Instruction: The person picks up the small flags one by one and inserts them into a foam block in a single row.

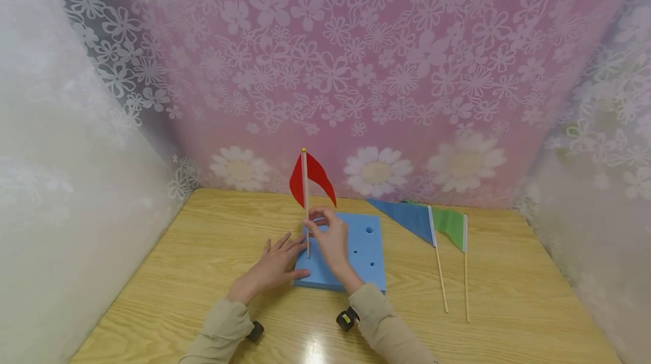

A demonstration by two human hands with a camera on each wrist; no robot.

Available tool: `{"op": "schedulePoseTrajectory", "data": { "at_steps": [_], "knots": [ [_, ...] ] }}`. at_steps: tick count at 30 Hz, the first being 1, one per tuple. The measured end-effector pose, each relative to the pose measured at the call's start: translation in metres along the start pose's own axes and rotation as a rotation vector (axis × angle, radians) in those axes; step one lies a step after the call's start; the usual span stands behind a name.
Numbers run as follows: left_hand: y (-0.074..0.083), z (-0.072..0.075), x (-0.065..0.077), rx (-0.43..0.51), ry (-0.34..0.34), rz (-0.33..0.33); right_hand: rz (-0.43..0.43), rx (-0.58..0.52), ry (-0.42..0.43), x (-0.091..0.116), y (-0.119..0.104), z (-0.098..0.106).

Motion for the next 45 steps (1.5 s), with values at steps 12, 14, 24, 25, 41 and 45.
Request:
{"op": "schedulePoseTrajectory", "data": {
  "at_steps": [12,14,24,25,41,45],
  "knots": [
    [0.000,0.000,0.000,0.010,-0.015,0.014,-0.020,0.031,-0.028,-0.001,-0.012,0.000],
    [0.000,0.000,0.001,0.013,-0.015,0.013,-0.015,0.033,-0.045,-0.002,-0.023,0.001],
    [0.002,0.003,0.002,0.014,-0.012,0.001,0.041,0.042,-0.082,-0.001,-0.047,0.006],
    [0.003,0.003,0.002,0.016,-0.012,0.000,0.042,0.044,-0.082,-0.001,-0.047,0.006],
    [0.001,0.000,0.000,0.023,-0.011,-0.009,-0.037,0.042,-0.086,0.002,-0.039,0.006],
    [0.000,0.001,0.001,0.020,-0.004,-0.011,-0.057,0.023,-0.093,0.004,-0.017,0.008]
  ]
}}
Point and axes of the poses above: each hand's wrist, its own x-axis away from the middle knuckle, its own z-axis out of the back of the hand, y = z × x, the point moved 1 cm from there along -x, towards the middle knuckle, and after that the axes turned 14 degrees about z, right-handed, at the moved point
